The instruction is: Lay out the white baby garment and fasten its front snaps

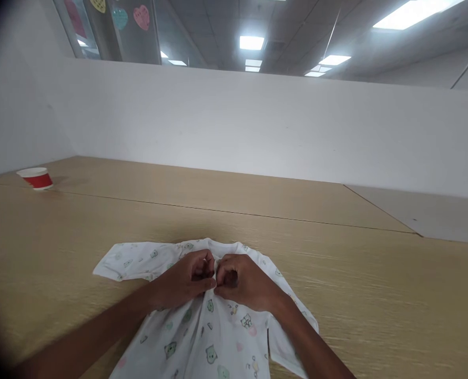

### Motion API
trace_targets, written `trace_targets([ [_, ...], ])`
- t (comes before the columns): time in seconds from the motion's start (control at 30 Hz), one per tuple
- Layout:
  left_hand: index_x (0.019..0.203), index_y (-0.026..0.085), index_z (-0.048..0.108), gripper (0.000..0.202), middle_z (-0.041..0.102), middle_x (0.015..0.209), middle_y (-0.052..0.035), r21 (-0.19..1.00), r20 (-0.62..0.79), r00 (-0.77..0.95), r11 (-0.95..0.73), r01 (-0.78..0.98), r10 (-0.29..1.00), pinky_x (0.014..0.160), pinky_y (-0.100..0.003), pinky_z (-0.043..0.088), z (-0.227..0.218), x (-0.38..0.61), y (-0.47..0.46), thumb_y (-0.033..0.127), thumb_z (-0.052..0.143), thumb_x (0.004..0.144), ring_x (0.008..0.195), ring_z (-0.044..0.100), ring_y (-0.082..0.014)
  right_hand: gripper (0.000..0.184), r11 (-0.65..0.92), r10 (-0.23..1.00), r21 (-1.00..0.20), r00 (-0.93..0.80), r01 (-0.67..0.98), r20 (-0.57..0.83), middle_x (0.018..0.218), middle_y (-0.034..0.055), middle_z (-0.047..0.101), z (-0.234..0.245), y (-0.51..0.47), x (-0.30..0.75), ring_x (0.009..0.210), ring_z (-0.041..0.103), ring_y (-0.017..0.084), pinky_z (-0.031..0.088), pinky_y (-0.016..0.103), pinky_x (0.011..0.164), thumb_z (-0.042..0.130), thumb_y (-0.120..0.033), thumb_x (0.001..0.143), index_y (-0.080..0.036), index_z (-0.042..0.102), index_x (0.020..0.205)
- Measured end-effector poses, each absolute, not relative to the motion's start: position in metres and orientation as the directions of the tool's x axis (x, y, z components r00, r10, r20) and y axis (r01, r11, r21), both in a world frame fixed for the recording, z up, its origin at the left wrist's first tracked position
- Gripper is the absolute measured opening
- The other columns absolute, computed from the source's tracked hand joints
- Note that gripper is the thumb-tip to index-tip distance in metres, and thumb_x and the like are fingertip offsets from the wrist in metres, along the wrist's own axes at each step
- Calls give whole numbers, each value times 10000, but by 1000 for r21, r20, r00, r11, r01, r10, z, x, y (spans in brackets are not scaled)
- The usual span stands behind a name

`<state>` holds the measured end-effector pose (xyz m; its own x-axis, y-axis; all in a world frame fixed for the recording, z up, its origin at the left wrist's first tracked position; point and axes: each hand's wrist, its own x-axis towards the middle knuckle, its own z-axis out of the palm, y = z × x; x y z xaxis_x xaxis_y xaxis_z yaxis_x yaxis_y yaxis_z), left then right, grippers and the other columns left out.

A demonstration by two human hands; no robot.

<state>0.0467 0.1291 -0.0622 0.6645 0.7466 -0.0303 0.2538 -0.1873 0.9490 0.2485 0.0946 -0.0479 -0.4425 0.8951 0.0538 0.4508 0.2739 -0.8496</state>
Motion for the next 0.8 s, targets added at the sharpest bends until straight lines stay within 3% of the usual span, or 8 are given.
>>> trace_targets([
  [0.27, 857, 184, 442, 129, 469, 743, 40, 937, 22, 680, -253, 242, 733, 568, -232, 319, -62, 47, 129, 114, 520, 781, 668, 417, -97, 68, 299, 884, -843, -463, 447, 68, 862, 6, 631, -45, 94, 247, 717, 568, 113, 429, 243, 627, 651, -208, 771, -175, 626, 716],
  [0.4, 863, 176, 461, 183, 497, 780, 28, 959, -6, 707, -196, 205, 707, 572, -229, 326, -59, 48, 130, 72, 526, 727, 696, 456, -100, 112, 278, 891, -847, -452, 454, 50, 888, 13, 631, -47, 96, 248, 740, 582, 122, 437, 249, 639, 672, -264, 784, -175, 638, 725],
  [0.53, 859, 167, 475, 209, 527, 851, 9, 971, 2, 723, -173, 163, 690, 621, -243, 372, -55, 48, 129, 55, 567, 708, 738, 503, -108, 12, 278, 890, -848, -454, 452, 50, 863, 6, 619, -50, 97, 249, 728, 587, 119, 441, 242, 636, 663, -169, 741, -175, 653, 737],
  [0.63, 845, 165, 482, 186, 529, 853, 8, 975, 10, 728, -169, 146, 686, 649, -251, 386, -53, 48, 128, 57, 575, 726, 750, 506, -110, 90, 335, 874, -834, -474, 438, 102, 864, 3, 623, -51, 99, 249, 762, 589, 124, 442, 245, 673, 643, -104, 712, -179, 669, 754],
  [0.8, 849, 157, 507, 167, 558, 874, -6, 978, -14, 722, -141, 154, 691, 771, -281, 427, -51, 46, 131, 71, 594, 735, 825, 544, -132, 86, 362, 878, -816, -458, 451, 137, 877, -1, 623, -53, 102, 248, 787, 581, 119, 427, 234, 681, 674, -127, 708, -195, 703, 752],
])
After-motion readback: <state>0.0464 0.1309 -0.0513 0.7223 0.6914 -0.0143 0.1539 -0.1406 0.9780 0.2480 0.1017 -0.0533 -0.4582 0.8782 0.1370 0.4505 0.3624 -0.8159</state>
